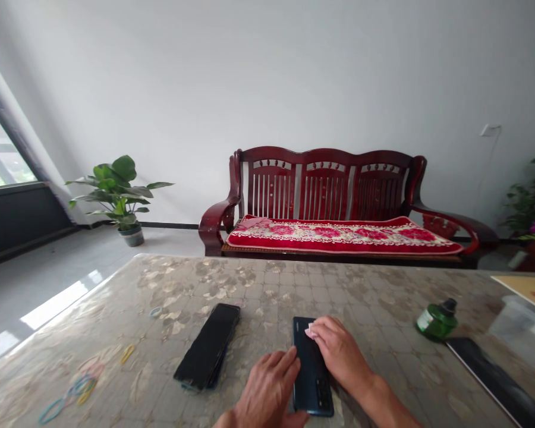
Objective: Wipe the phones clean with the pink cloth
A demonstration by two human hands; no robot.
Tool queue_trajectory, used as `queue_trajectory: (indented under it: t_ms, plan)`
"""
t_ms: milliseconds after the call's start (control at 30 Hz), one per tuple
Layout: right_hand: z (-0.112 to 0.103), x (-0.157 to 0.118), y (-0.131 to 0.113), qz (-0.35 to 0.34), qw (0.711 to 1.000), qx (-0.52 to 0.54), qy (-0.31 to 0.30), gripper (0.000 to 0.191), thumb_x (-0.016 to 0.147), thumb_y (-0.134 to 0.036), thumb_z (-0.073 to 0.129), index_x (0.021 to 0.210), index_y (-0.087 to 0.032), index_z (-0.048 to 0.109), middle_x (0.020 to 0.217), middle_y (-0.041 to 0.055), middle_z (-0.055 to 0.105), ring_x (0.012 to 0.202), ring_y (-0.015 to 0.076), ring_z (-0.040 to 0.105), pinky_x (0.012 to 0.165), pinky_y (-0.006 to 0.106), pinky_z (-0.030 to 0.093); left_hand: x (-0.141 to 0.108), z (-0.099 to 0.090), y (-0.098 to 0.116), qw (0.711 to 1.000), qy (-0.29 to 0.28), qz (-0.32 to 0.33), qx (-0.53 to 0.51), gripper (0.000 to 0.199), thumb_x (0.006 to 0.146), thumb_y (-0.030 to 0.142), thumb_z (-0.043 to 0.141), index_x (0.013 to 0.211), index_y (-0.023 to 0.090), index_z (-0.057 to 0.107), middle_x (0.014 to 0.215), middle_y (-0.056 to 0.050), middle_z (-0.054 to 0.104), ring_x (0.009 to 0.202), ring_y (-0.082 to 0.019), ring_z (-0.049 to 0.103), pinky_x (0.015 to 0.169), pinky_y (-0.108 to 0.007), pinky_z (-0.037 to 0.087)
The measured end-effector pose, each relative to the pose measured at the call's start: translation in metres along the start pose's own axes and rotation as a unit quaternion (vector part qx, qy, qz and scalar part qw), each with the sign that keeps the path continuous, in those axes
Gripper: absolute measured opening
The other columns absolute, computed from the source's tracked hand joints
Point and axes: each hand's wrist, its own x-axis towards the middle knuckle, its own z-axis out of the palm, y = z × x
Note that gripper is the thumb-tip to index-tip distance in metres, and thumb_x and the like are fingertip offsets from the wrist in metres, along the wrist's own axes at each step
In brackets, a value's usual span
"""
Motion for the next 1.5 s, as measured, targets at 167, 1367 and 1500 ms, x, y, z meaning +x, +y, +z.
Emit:
queue_trajectory:
  t_ms: [167,1367,1500]
  plan:
    - [0.001,0.016,0.003,0.02,1.0,-0.009,0.0,0.028,0.097,-0.014,0.043,0.09,-0.022,0.068,0.092,0.0047,0.067,0.091,0.019,0.063,0.084,0.031,0.05,0.0,-0.002,0.003,1.0,0.0,-0.011,-0.011,0.061,0.073,0.048,0.07,0.123,0.015,0.06,0.133,-0.014,0.061,0.107,-0.031,0.063,0.093,-0.042,0.053]
    - [0.012,0.033,-0.021,-0.025,0.997,-0.025,-0.07,0.022,0.096,-0.01,0.051,0.087,-0.021,0.069,0.091,0.003,0.066,0.092,0.018,0.059,0.085,0.029,0.047,-0.002,-0.008,0.006,0.997,-0.042,-0.046,-0.05,0.065,0.077,0.05,0.072,0.129,0.015,0.057,0.135,-0.013,0.058,0.114,-0.031,0.059,0.099,-0.043,0.048]
    - [0.004,0.012,-0.028,-0.062,0.994,-0.006,-0.095,0.022,0.096,-0.01,0.051,0.09,-0.023,0.068,0.095,0.001,0.067,0.094,0.0168,0.058,0.086,0.027,0.046,-0.001,-0.006,0.007,0.996,-0.031,-0.056,-0.064,0.059,0.075,0.048,0.074,0.124,0.018,0.059,0.127,-0.01,0.063,0.108,-0.029,0.06,0.096,-0.041,0.049]
